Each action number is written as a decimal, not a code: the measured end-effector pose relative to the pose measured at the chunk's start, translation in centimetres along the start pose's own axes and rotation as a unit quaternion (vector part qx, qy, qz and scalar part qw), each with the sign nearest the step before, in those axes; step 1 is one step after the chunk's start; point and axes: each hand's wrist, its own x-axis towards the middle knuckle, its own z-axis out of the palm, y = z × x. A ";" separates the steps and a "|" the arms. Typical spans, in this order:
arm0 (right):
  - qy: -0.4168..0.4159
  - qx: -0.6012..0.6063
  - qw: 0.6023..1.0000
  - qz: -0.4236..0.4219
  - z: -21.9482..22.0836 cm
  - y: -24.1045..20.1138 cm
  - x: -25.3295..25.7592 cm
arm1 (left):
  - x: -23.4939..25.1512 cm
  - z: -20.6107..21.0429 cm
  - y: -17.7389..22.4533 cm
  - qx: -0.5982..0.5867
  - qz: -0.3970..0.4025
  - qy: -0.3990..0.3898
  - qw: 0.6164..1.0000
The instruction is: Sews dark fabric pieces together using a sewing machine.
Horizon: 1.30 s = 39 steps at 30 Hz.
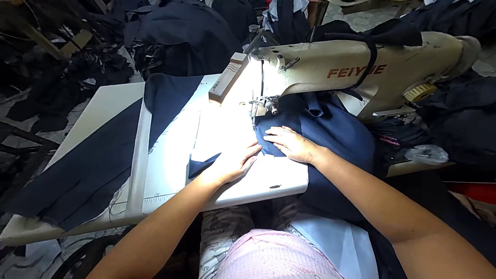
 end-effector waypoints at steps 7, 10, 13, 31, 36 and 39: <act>-0.003 -0.038 0.996 -0.078 -0.2 1.7 1.5 | 2.2 -1.3 -0.8 0.062 0.046 -0.010 0.997; -0.004 -0.033 0.988 -0.154 -0.7 0.8 1.6 | 2.8 -0.9 0.7 0.108 0.080 0.020 0.991; -0.026 0.013 0.996 -0.083 -1.0 -0.5 1.2 | 2.8 0.3 0.5 0.075 0.092 0.093 0.989; -0.066 -0.075 0.995 -0.012 -2.2 -2.9 2.7 | 3.0 -0.2 1.3 0.103 -0.006 0.117 0.988; 0.003 -0.098 0.995 -0.032 0.5 -2.7 -0.2 | -0.6 -0.7 0.4 0.030 0.009 0.004 1.000; 0.050 -0.095 0.993 -0.052 1.1 -2.2 -0.3 | -1.1 -0.6 -0.2 0.023 0.023 0.015 0.999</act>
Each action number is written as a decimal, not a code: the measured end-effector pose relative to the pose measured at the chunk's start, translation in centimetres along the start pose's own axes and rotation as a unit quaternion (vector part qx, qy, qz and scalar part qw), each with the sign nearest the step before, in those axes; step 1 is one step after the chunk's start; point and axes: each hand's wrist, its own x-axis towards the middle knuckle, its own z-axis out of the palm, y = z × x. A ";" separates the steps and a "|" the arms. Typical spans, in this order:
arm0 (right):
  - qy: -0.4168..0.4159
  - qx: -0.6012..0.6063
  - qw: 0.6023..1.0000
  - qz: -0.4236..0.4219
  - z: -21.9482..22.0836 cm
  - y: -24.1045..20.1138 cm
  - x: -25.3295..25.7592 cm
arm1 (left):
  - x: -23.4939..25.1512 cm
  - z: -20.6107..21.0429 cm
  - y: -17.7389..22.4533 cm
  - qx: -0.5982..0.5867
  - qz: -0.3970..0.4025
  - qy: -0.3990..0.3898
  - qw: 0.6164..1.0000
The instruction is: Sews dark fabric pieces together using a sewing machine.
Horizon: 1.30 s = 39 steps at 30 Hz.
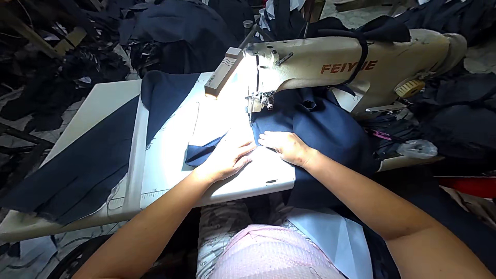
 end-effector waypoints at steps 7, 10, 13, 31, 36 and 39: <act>-0.034 0.021 0.997 0.062 -0.1 1.2 2.0 | 2.0 -0.2 -2.8 -0.010 0.021 0.014 1.000; -0.037 0.008 0.997 0.070 0.2 2.0 2.8 | 2.7 -0.4 -4.0 -0.022 0.031 0.021 0.999; -0.045 0.019 0.996 0.081 0.0 2.3 3.4 | 3.2 -0.5 -4.8 -0.024 0.036 0.022 0.999; -0.072 -0.064 0.986 0.139 -0.8 1.4 5.0 | 6.3 -1.1 -9.0 -0.046 0.017 0.018 0.999; 0.171 -0.111 0.929 0.310 -4.4 -8.2 -4.9 | 6.9 -1.9 -9.3 -0.054 0.019 0.018 0.998; 0.138 -0.126 0.859 0.477 -4.5 -10.2 -11.3 | 8.8 -3.0 -9.6 -0.011 0.021 0.046 0.999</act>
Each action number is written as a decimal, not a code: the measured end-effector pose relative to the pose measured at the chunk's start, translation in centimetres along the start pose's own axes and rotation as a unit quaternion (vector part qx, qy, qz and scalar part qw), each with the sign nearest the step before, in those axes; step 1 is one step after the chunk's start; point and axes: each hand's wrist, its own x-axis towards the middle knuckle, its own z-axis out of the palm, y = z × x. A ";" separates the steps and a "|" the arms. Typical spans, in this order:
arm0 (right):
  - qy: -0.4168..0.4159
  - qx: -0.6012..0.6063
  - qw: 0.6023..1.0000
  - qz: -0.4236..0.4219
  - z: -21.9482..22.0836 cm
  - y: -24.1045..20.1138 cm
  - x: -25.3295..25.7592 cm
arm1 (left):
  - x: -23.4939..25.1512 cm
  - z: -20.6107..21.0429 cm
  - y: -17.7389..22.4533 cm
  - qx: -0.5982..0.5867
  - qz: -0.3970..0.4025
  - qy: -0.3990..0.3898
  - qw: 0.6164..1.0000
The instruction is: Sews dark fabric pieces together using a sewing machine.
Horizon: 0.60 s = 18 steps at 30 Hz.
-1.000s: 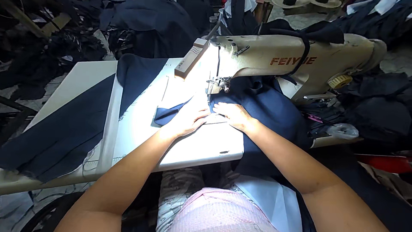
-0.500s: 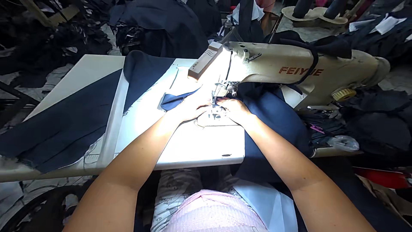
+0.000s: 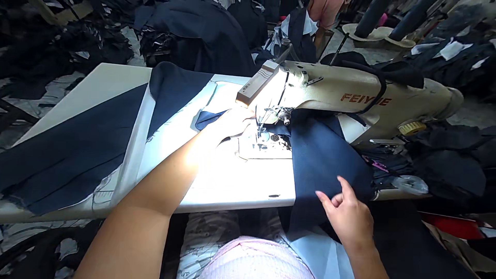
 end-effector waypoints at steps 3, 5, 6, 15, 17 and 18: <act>-0.060 0.004 0.997 0.042 0.9 1.7 -1.3 | 1.8 0.1 0.0 0.034 -0.020 -0.036 0.999; -0.043 0.030 0.999 -0.010 1.4 0.9 -1.1 | 2.5 0.0 1.0 0.016 -0.092 -0.112 0.989; -0.061 0.055 0.996 -0.030 1.4 0.1 -0.8 | 2.5 0.4 1.0 0.009 -0.115 -0.123 0.986; -0.319 -0.048 0.947 -0.014 3.1 -9.4 14.6 | 1.0 2.1 -2.6 0.024 -0.205 -0.080 0.975; -0.263 -0.092 0.960 0.034 4.9 -9.7 19.6 | 1.0 2.0 -3.2 0.028 -0.268 -0.083 0.960; -0.256 -0.115 0.958 0.065 5.5 -10.1 21.8 | 0.9 1.8 -3.6 0.040 -0.297 -0.077 0.951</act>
